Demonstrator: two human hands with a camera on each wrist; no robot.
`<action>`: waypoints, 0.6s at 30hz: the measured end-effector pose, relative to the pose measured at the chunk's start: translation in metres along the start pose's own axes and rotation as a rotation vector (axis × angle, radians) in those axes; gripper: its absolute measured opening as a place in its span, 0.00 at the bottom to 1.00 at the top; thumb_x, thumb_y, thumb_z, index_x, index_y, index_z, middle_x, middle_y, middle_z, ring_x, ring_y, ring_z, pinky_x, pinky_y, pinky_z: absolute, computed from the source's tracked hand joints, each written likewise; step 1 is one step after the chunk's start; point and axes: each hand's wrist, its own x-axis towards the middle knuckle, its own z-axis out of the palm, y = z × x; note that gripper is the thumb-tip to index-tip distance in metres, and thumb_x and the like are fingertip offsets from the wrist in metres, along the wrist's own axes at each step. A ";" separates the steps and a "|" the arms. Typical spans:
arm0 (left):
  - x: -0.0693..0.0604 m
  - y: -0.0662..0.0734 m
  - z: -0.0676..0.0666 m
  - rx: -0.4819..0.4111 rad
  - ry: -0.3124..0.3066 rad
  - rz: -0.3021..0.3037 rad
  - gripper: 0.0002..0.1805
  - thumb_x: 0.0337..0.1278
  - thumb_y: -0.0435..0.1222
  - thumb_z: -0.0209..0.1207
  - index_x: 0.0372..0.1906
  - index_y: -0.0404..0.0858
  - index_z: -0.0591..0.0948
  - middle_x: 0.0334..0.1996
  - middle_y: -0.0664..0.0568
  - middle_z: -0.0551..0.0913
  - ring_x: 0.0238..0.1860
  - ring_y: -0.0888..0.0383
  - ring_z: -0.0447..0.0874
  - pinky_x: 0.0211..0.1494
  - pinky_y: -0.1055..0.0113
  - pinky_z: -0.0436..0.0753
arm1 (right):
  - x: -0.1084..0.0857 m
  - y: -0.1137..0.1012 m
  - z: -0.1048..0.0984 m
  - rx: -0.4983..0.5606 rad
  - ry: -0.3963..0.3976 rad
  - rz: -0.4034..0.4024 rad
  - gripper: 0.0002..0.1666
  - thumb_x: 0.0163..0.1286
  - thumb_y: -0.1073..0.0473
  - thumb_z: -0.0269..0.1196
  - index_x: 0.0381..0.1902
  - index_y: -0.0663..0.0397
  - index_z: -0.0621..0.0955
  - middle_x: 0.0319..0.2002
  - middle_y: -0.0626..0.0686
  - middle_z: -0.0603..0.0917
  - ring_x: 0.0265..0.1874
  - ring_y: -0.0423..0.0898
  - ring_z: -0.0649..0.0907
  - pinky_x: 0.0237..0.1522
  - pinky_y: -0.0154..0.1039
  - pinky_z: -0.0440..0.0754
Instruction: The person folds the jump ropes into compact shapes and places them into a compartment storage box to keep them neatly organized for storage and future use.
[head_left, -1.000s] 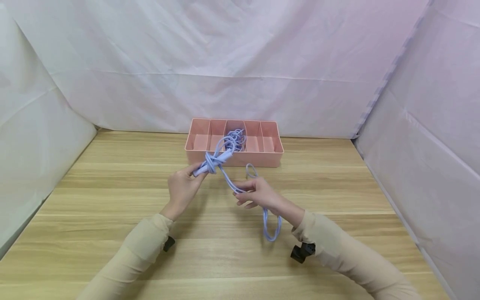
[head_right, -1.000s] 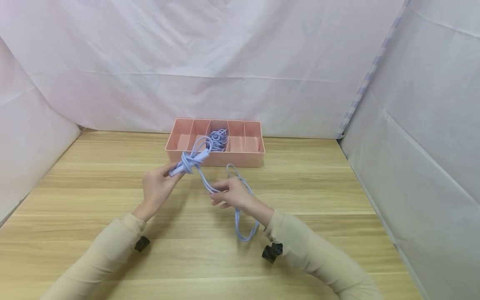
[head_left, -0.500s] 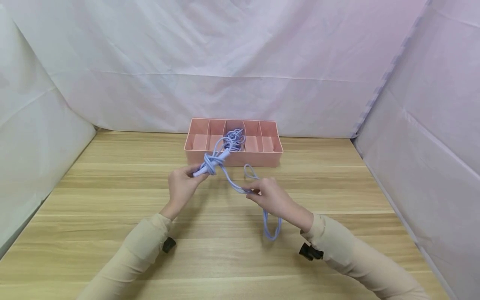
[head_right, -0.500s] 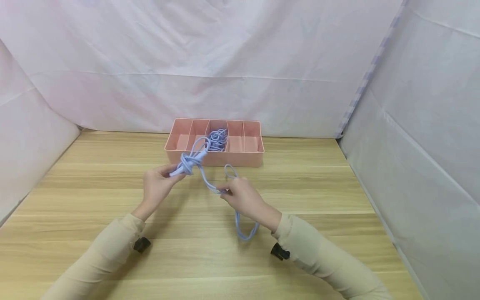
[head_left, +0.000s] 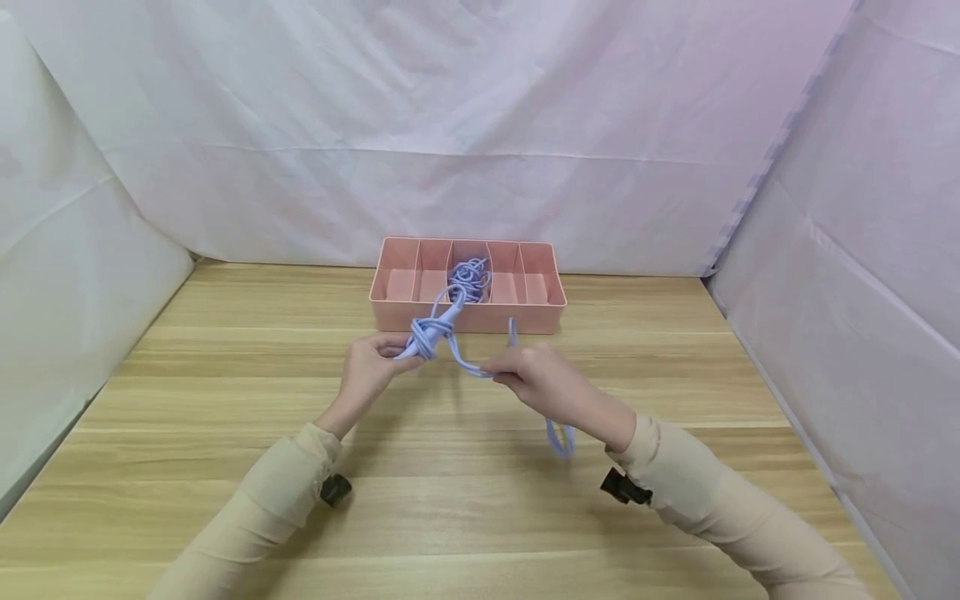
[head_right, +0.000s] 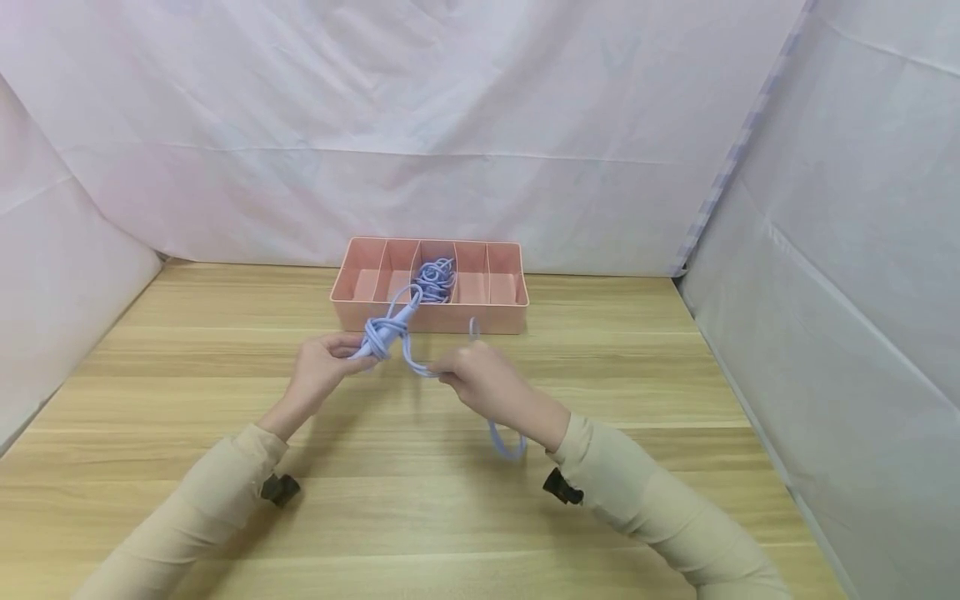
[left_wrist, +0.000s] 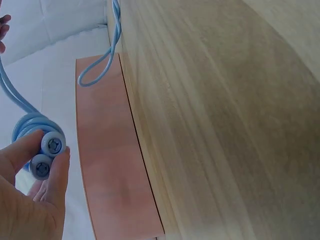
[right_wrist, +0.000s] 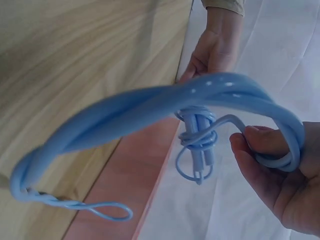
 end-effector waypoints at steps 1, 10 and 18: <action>0.000 0.000 0.000 -0.002 -0.015 0.000 0.19 0.37 0.29 0.68 0.41 0.28 0.80 0.36 0.38 0.83 0.37 0.50 0.84 0.44 0.61 0.81 | 0.001 0.000 -0.002 -0.011 -0.005 -0.029 0.10 0.54 0.72 0.63 0.35 0.61 0.84 0.32 0.52 0.86 0.33 0.43 0.84 0.35 0.31 0.82; -0.001 -0.002 0.005 0.045 -0.123 -0.006 0.20 0.37 0.29 0.68 0.41 0.25 0.79 0.36 0.37 0.83 0.36 0.52 0.83 0.39 0.68 0.82 | 0.018 0.002 -0.022 -0.090 -0.028 -0.192 0.09 0.52 0.72 0.64 0.32 0.59 0.85 0.31 0.51 0.86 0.33 0.43 0.84 0.34 0.33 0.82; -0.003 0.002 0.010 0.122 -0.158 0.085 0.18 0.35 0.29 0.69 0.38 0.28 0.81 0.33 0.39 0.84 0.34 0.51 0.84 0.37 0.65 0.83 | 0.031 -0.003 -0.030 -0.033 -0.091 -0.156 0.08 0.56 0.71 0.63 0.33 0.59 0.85 0.33 0.52 0.86 0.37 0.44 0.84 0.41 0.34 0.81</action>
